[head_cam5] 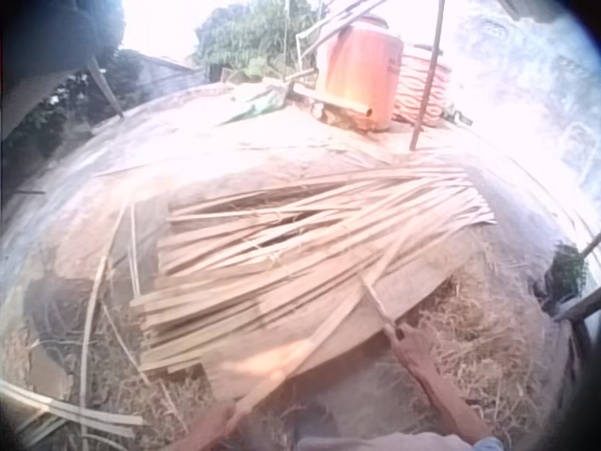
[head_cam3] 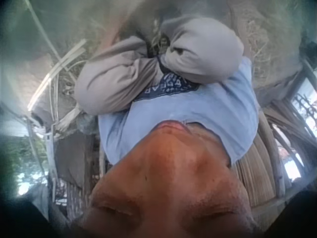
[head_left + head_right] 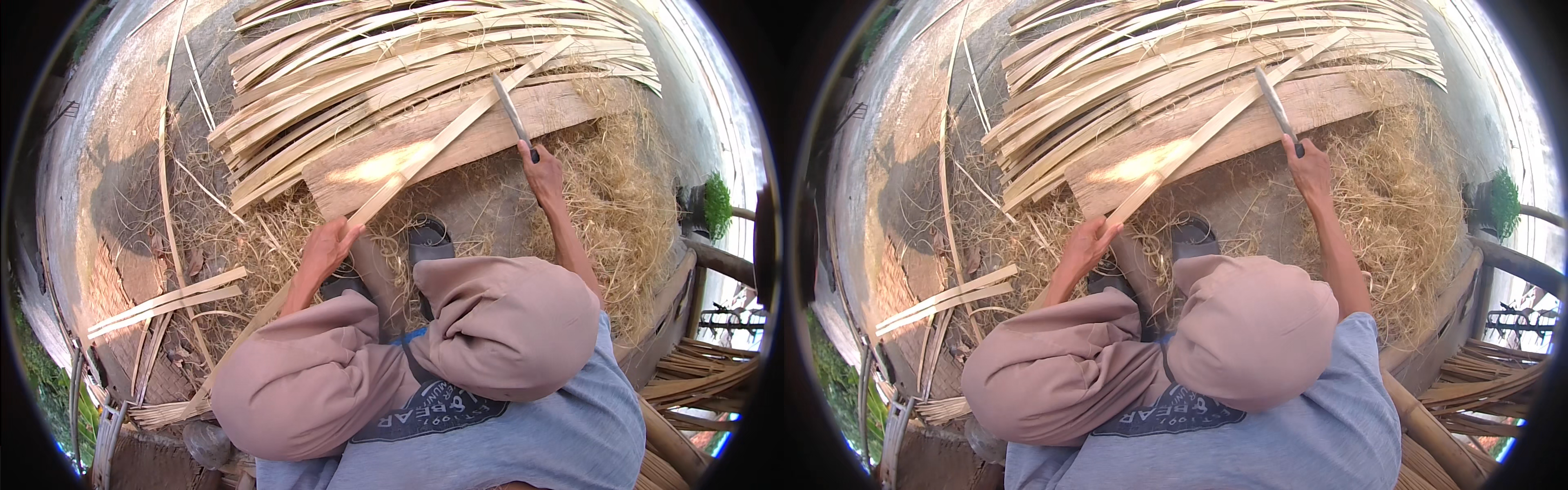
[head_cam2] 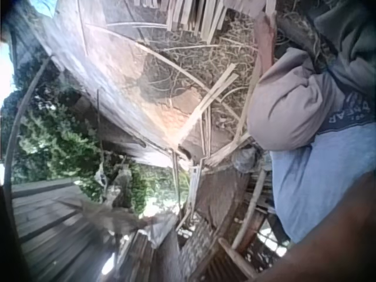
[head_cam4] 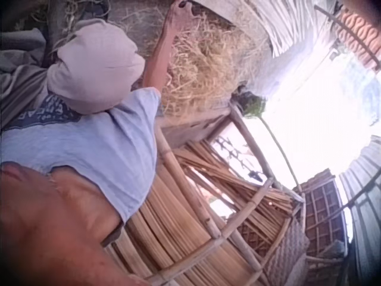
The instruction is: The person splits long bamboo strips into thinner slats using a knife. They hold each strip with one hand and repeatedly strike it with the knife to separate the layers, then place the finished slats onto a growing pile.
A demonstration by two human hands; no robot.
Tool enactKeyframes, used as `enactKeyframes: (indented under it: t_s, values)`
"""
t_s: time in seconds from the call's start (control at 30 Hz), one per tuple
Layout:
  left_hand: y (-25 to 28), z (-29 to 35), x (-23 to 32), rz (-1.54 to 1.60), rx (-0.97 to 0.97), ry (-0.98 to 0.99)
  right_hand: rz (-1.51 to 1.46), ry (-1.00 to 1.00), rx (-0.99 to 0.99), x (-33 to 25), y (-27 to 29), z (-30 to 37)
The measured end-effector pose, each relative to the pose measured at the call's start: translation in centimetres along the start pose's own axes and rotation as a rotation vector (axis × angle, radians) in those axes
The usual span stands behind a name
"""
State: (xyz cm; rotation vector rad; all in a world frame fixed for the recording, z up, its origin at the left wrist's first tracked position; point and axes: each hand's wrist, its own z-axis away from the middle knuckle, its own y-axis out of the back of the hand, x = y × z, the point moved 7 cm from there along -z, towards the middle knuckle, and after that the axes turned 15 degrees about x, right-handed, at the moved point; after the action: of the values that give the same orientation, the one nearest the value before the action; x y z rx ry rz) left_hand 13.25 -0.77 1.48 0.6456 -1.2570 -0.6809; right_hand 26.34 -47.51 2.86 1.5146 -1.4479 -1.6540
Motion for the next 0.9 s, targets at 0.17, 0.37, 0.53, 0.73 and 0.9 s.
enactKeyframes:
  t_s: [0.17, 0.37, 0.53, 0.73, 0.9]
  values:
    - [2.9, 3.2, -1.9, 0.063, 0.035, -0.001, -0.028, 0.019, -0.04, -1.3, -1.4, 1.2]
    - [4.6, 9.6, -9.3, 0.258, 0.27, 0.072, -0.185, -0.221, -0.028, 1.7, -1.8, -2.1]
    - [0.4, 4.8, -2.4, 0.231, 0.206, -0.036, -0.377, -0.011, -0.322, -8.5, -5.0, 11.4]
    - [-0.8, 2.7, -1.2, 0.377, 0.112, -0.016, -0.133, 0.219, -0.305, -6.8, -4.1, 13.8]
    - [-0.2, 2.1, -0.5, 0.366, 0.071, 0.061, -0.213, 0.115, -0.212, -8.4, -3.1, 10.2]
